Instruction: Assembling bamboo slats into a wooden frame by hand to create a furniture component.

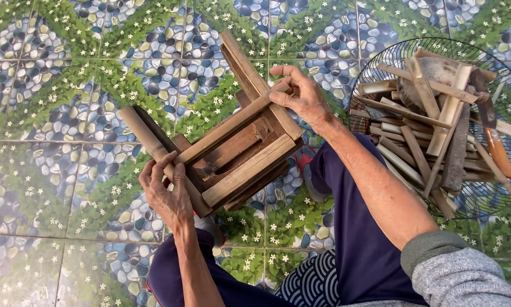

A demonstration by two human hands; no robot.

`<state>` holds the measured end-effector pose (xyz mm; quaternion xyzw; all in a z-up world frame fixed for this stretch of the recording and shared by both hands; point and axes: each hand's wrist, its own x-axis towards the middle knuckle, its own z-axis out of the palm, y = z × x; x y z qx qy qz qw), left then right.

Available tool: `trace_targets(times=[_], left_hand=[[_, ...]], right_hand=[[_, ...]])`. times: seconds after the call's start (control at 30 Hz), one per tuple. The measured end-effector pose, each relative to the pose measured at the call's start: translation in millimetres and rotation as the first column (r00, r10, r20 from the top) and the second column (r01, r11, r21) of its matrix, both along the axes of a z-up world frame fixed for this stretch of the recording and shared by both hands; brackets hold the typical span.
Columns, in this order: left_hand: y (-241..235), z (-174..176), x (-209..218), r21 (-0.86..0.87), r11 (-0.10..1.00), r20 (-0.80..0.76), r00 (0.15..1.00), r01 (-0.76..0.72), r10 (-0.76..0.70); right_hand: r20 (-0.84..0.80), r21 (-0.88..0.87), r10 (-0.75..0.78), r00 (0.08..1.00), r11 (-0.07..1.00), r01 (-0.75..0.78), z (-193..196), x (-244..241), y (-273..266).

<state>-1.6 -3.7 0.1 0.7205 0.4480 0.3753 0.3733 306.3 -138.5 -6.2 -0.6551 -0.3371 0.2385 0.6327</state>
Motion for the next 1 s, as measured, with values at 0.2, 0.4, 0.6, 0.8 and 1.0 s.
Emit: trace_targets(times=[0.2, 0.4, 0.6, 0.8, 1.0], left_hand=[[2, -6, -1, -0.005, 1.000, 0.007, 1.000, -0.001, 0.001], [2, -6, 0, 0.003, 1.000, 0.013, 1.000, -0.003, 0.003], [3, -8, 2, 0.008, 0.999, -0.022, 0.999, -0.033, 0.034], [3, -8, 1, 0.005, 0.999, -0.020, 0.999, -0.039, 0.039], [-2, -2, 1, 0.020, 0.999, 0.067, 0.997, -0.041, 0.039]], right_hand=[[0.158, -0.005, 0.044, 0.986, 0.999, -0.044, -13, 7, 2], [0.273, -0.062, -0.017, 0.962, 0.997, 0.035, -10, 3, 4], [0.483, -0.059, 0.020, 0.875, 0.998, 0.010, -2, -9, 3], [0.520, -0.058, 0.055, 0.852, 0.998, -0.029, 0, -9, 2], [0.571, -0.091, 0.030, 0.820, 0.995, 0.027, 6, -11, 4]])
